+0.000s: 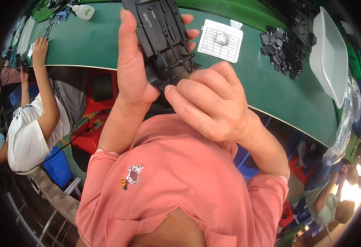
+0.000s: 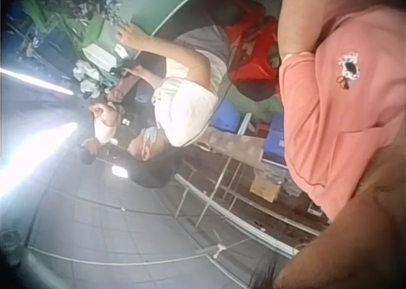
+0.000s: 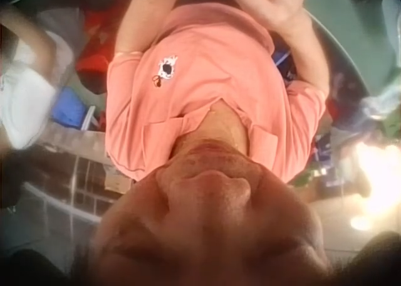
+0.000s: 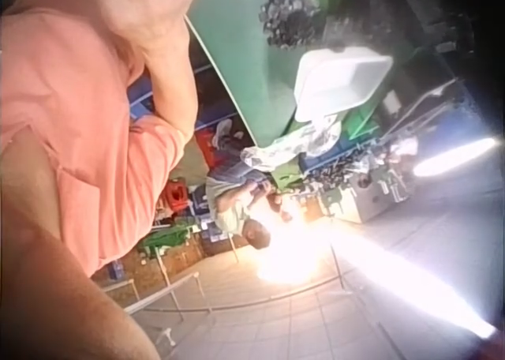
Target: The person assembles toy car chassis by taking small plastic pieces, dipping them onto an adhesive pad, attaching them to a chassis frame, and picking up additional chassis from a bin.
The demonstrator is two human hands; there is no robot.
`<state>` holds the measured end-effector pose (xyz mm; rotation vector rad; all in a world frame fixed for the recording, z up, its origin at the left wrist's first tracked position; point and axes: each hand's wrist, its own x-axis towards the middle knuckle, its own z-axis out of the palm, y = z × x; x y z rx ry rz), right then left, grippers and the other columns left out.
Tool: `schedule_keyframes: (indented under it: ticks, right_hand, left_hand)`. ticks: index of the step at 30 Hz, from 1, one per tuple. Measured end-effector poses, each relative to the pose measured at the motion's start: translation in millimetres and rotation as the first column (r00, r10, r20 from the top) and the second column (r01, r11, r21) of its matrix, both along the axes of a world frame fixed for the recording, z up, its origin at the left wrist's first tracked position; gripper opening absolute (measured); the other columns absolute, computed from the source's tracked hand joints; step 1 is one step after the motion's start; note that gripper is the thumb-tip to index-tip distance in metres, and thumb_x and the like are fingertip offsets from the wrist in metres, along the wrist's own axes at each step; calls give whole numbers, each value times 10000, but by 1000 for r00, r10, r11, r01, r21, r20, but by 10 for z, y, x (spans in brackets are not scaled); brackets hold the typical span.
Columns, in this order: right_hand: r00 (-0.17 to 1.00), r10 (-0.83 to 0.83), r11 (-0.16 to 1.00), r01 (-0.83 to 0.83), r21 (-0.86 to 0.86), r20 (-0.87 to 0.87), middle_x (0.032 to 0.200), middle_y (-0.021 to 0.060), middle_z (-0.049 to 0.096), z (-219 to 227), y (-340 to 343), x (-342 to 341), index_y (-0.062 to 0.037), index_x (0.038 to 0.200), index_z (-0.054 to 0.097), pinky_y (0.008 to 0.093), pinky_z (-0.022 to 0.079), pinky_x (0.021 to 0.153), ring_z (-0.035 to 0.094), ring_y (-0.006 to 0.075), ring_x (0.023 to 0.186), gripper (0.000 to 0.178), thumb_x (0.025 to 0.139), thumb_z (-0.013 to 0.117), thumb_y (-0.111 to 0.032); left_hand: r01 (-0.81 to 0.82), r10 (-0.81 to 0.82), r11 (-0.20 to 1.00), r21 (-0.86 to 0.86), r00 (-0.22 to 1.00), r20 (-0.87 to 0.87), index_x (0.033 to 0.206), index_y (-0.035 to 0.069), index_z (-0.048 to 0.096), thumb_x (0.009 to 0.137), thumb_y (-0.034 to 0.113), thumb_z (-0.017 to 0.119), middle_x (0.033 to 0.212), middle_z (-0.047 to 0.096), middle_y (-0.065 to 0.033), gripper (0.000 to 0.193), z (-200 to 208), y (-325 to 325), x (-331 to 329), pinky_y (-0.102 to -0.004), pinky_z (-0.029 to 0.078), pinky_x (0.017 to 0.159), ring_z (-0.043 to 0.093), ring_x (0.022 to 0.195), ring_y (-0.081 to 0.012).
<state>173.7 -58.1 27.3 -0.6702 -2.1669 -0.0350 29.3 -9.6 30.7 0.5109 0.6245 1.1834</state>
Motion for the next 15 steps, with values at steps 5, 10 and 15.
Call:
schedule_keyframes:
  ticks: [5, 10, 15]
  right_hand:
    - [1000, 9, 1000, -10, 10, 12, 776, 43, 523, 14, -26, -42, -6, 883, 679, 325, 351, 527, 508, 199, 643, 341, 545, 726, -7]
    - [1000, 2, 1000, -2, -8, 9, 772, 43, 523, 12, -21, -32, -5, 880, 680, 326, 350, 527, 512, 198, 643, 331, 551, 726, 0]
    - [1000, 6, 1000, -6, -22, 5, 766, 47, 522, 15, -2, -45, 2, 868, 680, 324, 351, 529, 517, 198, 645, 338, 532, 717, -16]
  left_hand:
    - [-9, 9, 1000, 9, 1000, 15, 1145, 60, 509, 891, 636, 451, 1003, 600, -71, 632, -9, -32, -43, -271, 506, 677, 611, 871, -153]
    - [-14, 15, 1000, 21, 1000, -21, 1149, 51, 513, 893, 632, 452, 1013, 600, -74, 637, -9, -17, -43, -269, 500, 699, 611, 874, -156]
    - [5, -1, 999, 45, 996, -88, 1241, 22, 471, 933, 624, 328, 1129, 584, -168, 692, -30, 18, -56, -358, 530, 822, 614, 968, -249]
